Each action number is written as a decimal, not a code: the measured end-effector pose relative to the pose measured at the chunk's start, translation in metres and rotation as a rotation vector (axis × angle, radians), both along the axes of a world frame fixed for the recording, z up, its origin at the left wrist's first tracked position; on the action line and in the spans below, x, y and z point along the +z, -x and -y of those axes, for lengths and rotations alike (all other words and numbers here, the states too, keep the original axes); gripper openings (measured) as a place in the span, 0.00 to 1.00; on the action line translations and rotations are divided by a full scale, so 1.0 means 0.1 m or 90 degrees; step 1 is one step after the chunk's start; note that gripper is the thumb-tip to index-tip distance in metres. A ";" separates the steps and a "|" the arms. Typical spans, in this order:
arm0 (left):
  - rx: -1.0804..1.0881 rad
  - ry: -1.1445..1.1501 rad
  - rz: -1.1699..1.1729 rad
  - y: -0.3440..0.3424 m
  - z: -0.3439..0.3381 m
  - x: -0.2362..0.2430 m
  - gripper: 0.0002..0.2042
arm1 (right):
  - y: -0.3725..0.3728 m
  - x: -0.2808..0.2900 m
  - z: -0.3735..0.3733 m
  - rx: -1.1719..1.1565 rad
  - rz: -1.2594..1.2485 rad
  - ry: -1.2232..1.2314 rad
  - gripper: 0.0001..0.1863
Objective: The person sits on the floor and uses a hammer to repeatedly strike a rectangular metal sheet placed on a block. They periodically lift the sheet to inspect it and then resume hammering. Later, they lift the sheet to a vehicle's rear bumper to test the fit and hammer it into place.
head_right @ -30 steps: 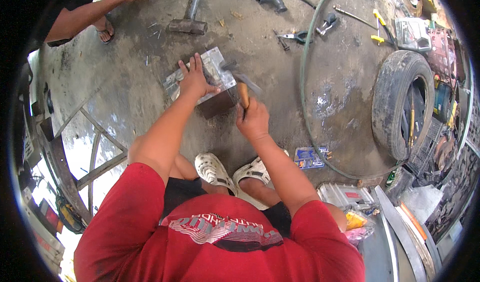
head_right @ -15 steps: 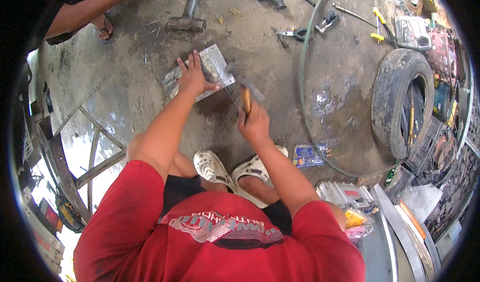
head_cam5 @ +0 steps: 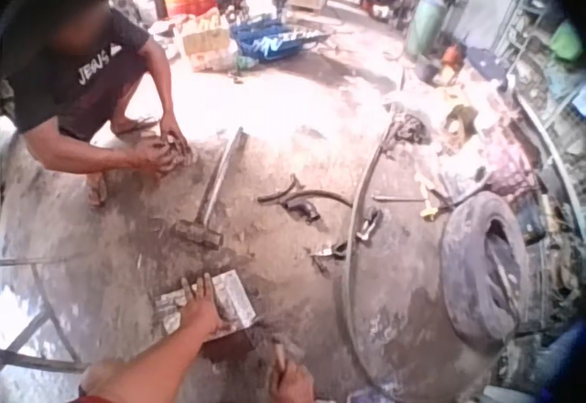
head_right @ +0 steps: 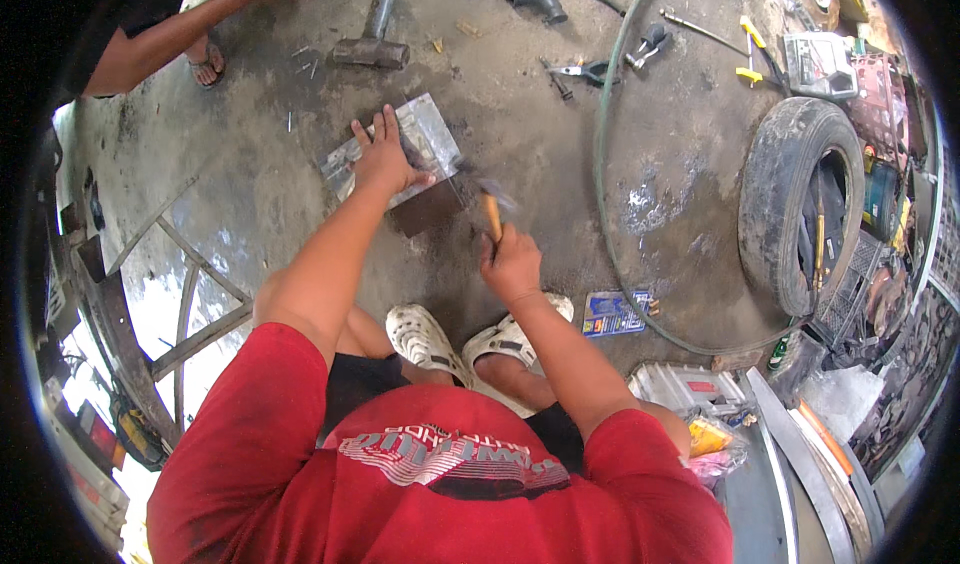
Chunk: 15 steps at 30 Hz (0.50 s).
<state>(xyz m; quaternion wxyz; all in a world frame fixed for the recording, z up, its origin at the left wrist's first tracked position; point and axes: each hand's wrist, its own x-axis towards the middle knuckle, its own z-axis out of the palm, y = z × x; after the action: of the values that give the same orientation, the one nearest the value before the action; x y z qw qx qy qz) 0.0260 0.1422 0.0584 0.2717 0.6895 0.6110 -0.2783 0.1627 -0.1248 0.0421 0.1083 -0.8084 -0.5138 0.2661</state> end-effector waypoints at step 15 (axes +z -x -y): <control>-0.030 -0.022 -0.015 0.06 0.00 -0.01 0.80 | -0.22 0.04 -0.30 -0.074 0.076 -0.086 0.15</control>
<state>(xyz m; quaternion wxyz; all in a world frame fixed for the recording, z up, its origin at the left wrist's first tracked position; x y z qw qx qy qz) 0.0201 0.1427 0.0572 0.2462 0.7050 0.6024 -0.2819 0.1843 -0.0943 0.0457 0.1470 -0.8422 -0.4880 0.1756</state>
